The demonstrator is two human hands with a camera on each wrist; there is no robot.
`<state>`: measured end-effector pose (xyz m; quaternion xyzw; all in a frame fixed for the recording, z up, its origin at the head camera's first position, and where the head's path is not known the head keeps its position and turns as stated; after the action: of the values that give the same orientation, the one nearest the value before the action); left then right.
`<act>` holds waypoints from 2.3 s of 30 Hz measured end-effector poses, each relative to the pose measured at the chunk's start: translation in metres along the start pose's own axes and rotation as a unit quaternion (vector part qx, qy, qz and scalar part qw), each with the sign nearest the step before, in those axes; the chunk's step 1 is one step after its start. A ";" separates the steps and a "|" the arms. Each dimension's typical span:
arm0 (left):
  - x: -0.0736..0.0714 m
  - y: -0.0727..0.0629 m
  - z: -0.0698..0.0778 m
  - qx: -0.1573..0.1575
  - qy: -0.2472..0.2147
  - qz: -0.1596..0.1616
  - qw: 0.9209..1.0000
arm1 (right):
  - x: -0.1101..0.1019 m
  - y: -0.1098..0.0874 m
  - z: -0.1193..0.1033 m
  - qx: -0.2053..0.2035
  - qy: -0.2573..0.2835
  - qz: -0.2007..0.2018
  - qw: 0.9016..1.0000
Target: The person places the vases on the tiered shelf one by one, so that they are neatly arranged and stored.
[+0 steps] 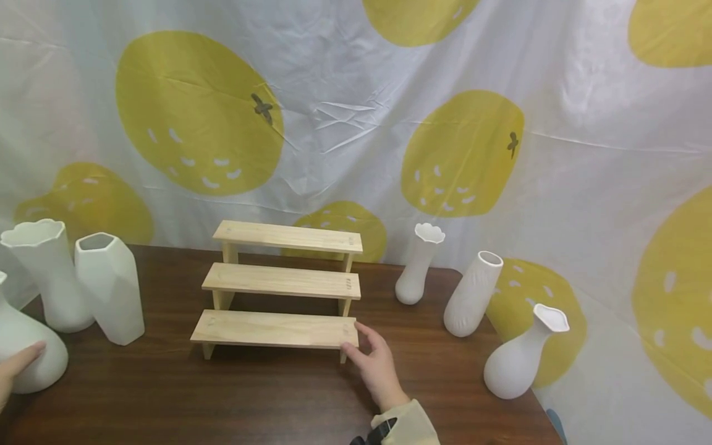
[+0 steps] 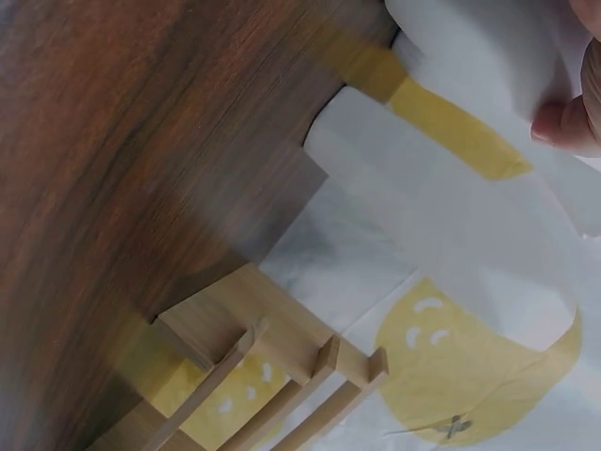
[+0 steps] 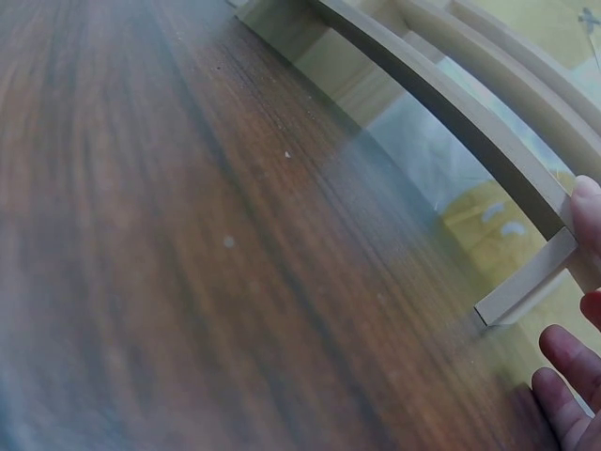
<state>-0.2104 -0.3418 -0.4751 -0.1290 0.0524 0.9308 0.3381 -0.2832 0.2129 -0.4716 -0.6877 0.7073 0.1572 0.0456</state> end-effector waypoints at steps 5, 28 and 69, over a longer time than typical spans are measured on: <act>0.001 0.020 -0.024 0.014 0.019 -0.007 1.000 | 0.000 0.000 0.001 0.000 -0.004 0.003 1.000; -0.005 -0.090 0.078 0.104 0.152 -0.157 0.970 | 0.000 0.002 0.002 0.004 -0.003 0.000 1.000; 0.085 -0.133 0.149 0.176 -0.008 -0.338 0.925 | -0.001 0.001 0.002 -0.003 0.002 -0.006 1.000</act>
<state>-0.2183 -0.1601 -0.3565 -0.0703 0.1661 0.7381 0.6502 -0.2849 0.2143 -0.4735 -0.6923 0.7029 0.1572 0.0429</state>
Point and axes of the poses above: each hand's wrist, its own y-axis towards the middle knuckle, its own x-axis out of the palm, z = x × y, the point moved 1 cm from there along y, towards the middle knuckle, and after that the axes turned 2 degrees about -z, right-handed, at the moved point
